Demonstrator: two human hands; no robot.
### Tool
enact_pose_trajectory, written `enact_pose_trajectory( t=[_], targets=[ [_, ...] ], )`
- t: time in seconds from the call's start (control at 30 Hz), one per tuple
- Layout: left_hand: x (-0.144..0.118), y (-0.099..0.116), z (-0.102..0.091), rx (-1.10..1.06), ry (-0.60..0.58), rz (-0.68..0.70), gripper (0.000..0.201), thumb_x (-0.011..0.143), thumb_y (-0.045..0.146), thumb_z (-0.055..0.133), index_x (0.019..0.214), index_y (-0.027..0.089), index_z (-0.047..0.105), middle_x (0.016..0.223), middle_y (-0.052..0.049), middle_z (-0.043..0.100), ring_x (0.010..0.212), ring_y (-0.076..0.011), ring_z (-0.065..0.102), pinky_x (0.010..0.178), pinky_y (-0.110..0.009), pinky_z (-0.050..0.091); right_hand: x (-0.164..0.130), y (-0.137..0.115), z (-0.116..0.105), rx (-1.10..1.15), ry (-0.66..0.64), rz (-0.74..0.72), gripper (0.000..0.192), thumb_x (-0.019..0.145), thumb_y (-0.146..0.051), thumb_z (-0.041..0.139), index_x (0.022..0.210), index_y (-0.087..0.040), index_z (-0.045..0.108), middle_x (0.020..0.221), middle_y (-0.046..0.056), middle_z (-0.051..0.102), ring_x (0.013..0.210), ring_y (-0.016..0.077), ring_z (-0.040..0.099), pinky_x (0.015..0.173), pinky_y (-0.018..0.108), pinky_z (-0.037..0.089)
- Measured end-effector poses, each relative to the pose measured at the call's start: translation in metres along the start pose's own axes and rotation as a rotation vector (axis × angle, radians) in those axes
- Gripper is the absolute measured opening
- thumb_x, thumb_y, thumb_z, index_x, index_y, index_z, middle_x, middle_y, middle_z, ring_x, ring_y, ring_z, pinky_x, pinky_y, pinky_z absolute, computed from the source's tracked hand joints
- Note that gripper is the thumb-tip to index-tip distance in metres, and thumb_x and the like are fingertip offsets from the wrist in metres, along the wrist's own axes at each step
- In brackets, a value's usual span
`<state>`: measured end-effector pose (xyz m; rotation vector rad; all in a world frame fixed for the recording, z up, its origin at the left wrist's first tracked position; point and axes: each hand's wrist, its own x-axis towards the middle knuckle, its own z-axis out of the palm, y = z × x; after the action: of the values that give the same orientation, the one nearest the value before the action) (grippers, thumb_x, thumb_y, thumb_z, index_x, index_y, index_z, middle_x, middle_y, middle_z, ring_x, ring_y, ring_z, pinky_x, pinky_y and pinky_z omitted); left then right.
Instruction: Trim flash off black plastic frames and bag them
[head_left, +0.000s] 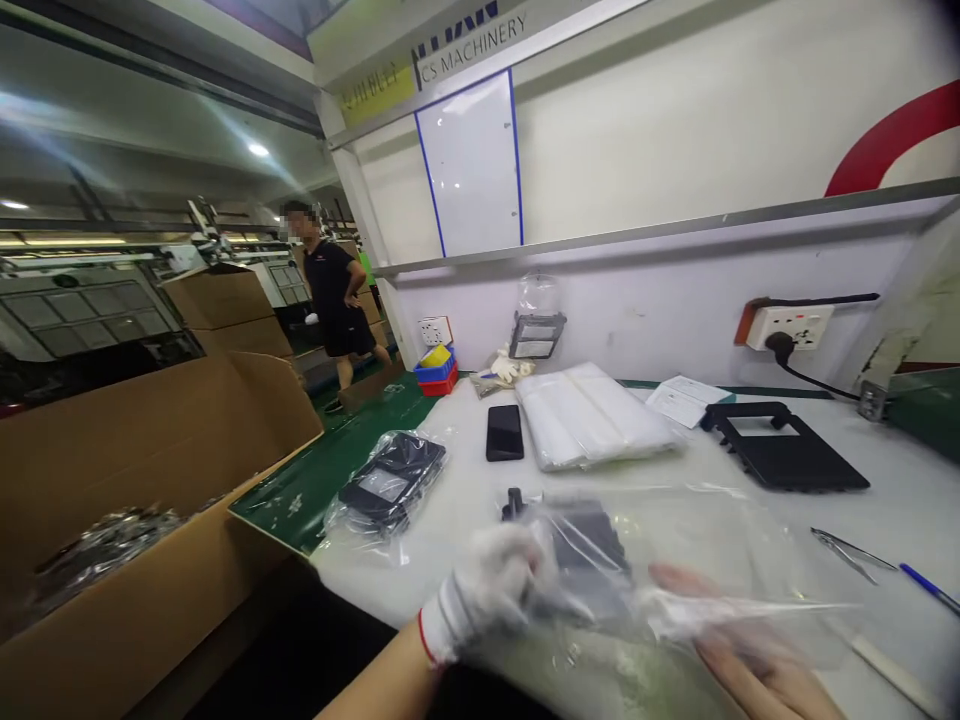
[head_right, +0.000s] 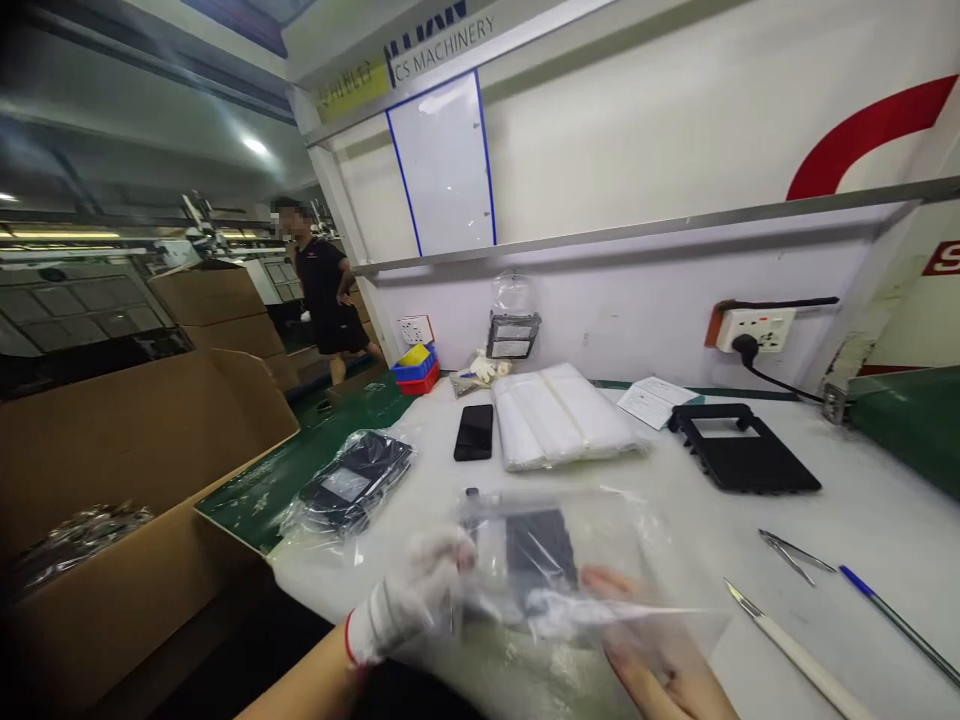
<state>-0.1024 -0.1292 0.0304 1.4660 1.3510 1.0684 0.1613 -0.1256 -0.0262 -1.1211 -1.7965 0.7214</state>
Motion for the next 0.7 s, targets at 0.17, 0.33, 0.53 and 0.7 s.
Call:
enact_pose_trajectory(
  t=[0.17, 0.33, 0.53, 0.7],
  targets=[
    [0.033, 0.001, -0.004, 0.201, 0.117, 0.162, 0.047, 0.079, 0.022, 0.046, 0.126, 0.018, 0.045, 0.111, -0.009, 0.058, 0.1, -0.0204, 0.056, 0.092, -0.036, 0.042, 0.025, -0.026, -0.025, -0.207, 0.058, -0.164, 0.059, 0.087, -0.034, 0.044, 0.141, -0.03, 0.019, 0.13, 0.01, 0.05, 0.117, 0.0236, 0.049, 0.093, 0.041, 0.044],
    [0.039, -0.017, -0.017, 0.4, -0.065, 0.36, 0.031, 0.062, 0.004, 0.044, 0.074, 0.019, 0.069, 0.099, -0.006, 0.064, 0.1, -0.0193, 0.055, 0.094, -0.031, 0.04, 0.059, -0.029, -0.01, -0.398, -0.395, -0.359, 0.05, 0.082, -0.043, 0.052, 0.128, -0.024, 0.045, 0.13, 0.014, 0.048, 0.123, 0.0324, 0.039, 0.1, 0.056, 0.027],
    [0.029, -0.033, -0.015, 0.503, -0.038, 0.228, 0.021, 0.055, 0.003, 0.043, 0.051, 0.017, 0.058, 0.063, -0.004, 0.062, 0.066, -0.0169, 0.055, 0.068, -0.03, 0.044, 0.061, -0.001, 0.002, -0.448, -0.536, -0.276, 0.072, 0.067, -0.062, 0.061, 0.127, -0.025, 0.048, 0.114, 0.014, 0.056, 0.109, 0.0316, 0.05, 0.099, 0.062, 0.019],
    [0.018, -0.013, -0.012, 0.572, 0.057, 0.081, 0.031, 0.056, 0.005, 0.043, 0.073, 0.019, 0.064, 0.077, -0.004, 0.065, 0.077, -0.0202, 0.057, 0.076, -0.034, 0.044, 0.063, -0.009, 0.001, -0.463, -0.509, -0.27, 0.032, 0.087, -0.046, 0.043, 0.087, -0.026, 0.067, 0.134, 0.009, 0.044, 0.13, 0.0344, 0.026, 0.098, 0.06, 0.021]
  ],
)
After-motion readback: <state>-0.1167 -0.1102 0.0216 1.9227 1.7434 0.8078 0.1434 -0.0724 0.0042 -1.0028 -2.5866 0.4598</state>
